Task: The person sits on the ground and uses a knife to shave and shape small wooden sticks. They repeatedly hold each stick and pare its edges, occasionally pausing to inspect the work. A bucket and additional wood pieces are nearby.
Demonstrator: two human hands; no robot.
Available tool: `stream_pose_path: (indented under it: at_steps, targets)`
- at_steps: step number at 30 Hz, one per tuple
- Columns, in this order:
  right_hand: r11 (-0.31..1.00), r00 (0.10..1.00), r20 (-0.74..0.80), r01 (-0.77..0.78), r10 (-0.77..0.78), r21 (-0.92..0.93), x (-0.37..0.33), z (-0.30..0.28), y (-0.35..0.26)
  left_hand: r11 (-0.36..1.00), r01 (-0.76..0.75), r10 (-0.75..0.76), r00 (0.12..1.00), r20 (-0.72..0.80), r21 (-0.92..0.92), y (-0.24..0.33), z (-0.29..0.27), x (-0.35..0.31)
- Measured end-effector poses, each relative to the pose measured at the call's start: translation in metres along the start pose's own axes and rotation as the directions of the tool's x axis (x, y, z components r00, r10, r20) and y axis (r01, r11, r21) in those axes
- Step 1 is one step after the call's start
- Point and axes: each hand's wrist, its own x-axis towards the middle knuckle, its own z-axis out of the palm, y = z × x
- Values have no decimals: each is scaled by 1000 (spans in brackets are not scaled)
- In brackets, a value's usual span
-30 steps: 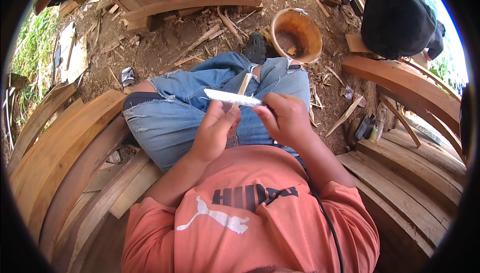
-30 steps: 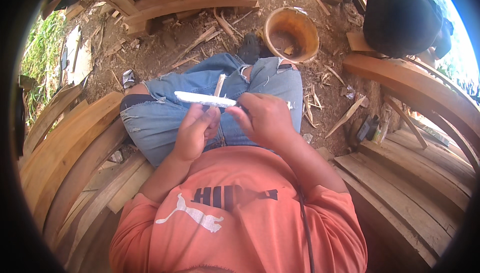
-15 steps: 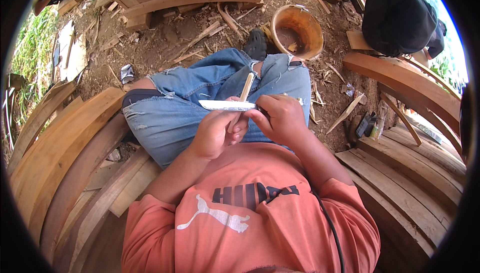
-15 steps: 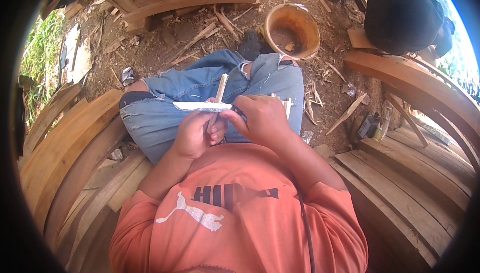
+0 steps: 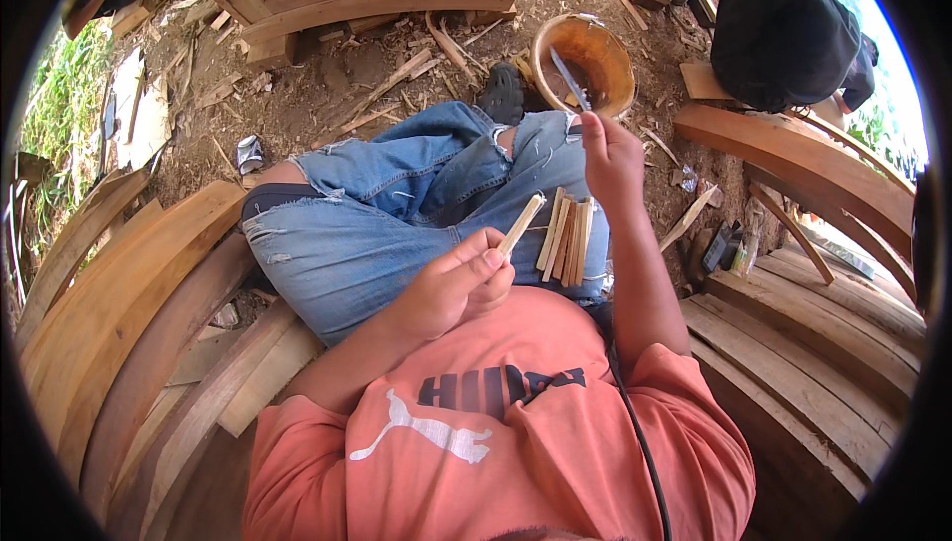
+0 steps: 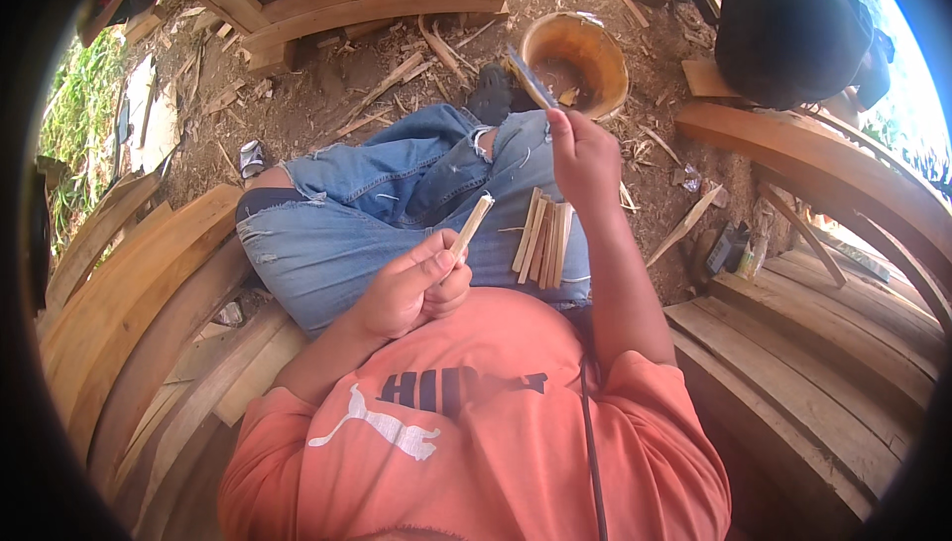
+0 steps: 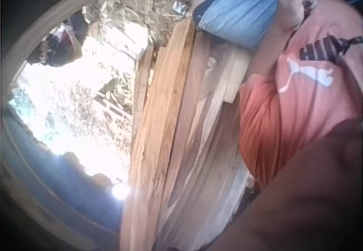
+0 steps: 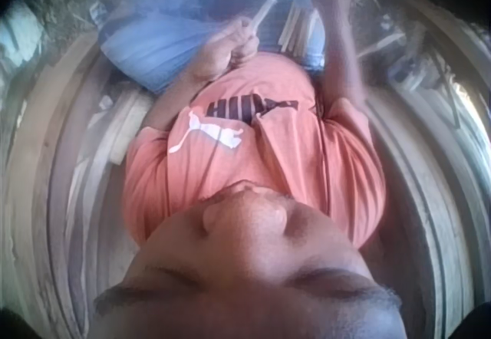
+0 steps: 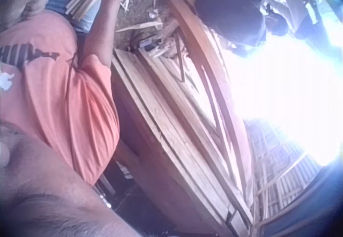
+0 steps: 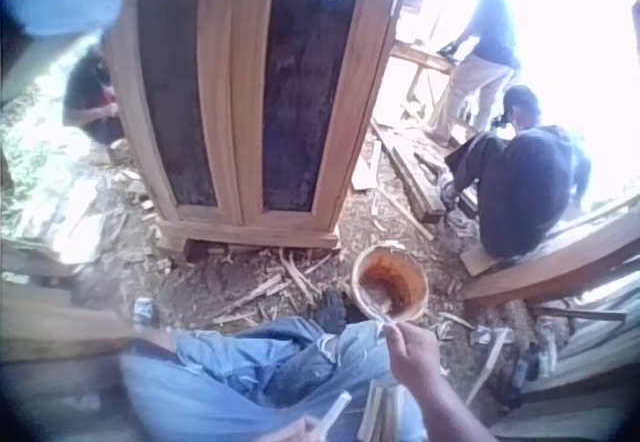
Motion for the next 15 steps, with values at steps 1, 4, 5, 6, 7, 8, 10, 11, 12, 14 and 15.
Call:
stream_pose_path:
  at_steps: [1, 4, 5, 6, 7, 8, 10, 11, 12, 14, 15]
  targets:
    - [999, 1000, -10, 21, -21, 42, 0, -9, -9, 999, 17, -18, 1000, -1, -31, -1, 2, -2]
    - [970, 959, 157, 242, -236, -20, -29, -21, -42, 999, -10, 8, 998, -56, -35, 14, -7, 2]
    - [956, 932, 223, 294, -284, -11, -40, -21, -51, 999, -19, 16, 997, -69, -44, 17, -7, 4]
    - [924, 891, 252, 382, -377, 31, -52, -20, -61, 998, -23, 18, 996, -82, -58, 19, -5, 4]
    - [875, 837, 276, 484, -473, 30, -59, -14, -61, 997, -27, 20, 995, -94, -71, 20, -5, 5]
    - [858, 816, 287, 512, -502, 45, -66, -11, -69, 998, -12, 8, 999, -49, -68, 21, -7, 8]
    - [839, 787, 315, 541, -530, 61, -73, -7, -75, 999, 26, -31, 988, -152, -39, 21, -1, 7]
    - [836, 779, 329, 546, -533, 62, -74, -4, -74, 998, 47, -53, 984, -172, -35, 22, 0, 7]
    - [832, 771, 344, 550, -536, 64, -75, -2, -73, 999, 51, -52, 985, -165, -15, 21, -1, 7]
    - [823, 756, 353, 562, -551, 82, -74, 1, -67, 998, 56, -51, 988, -148, 28, 19, -4, 5]
    - [818, 748, 357, 568, -559, 91, -72, 3, -63, 998, 39, -32, 991, -132, 46, 19, -3, 5]
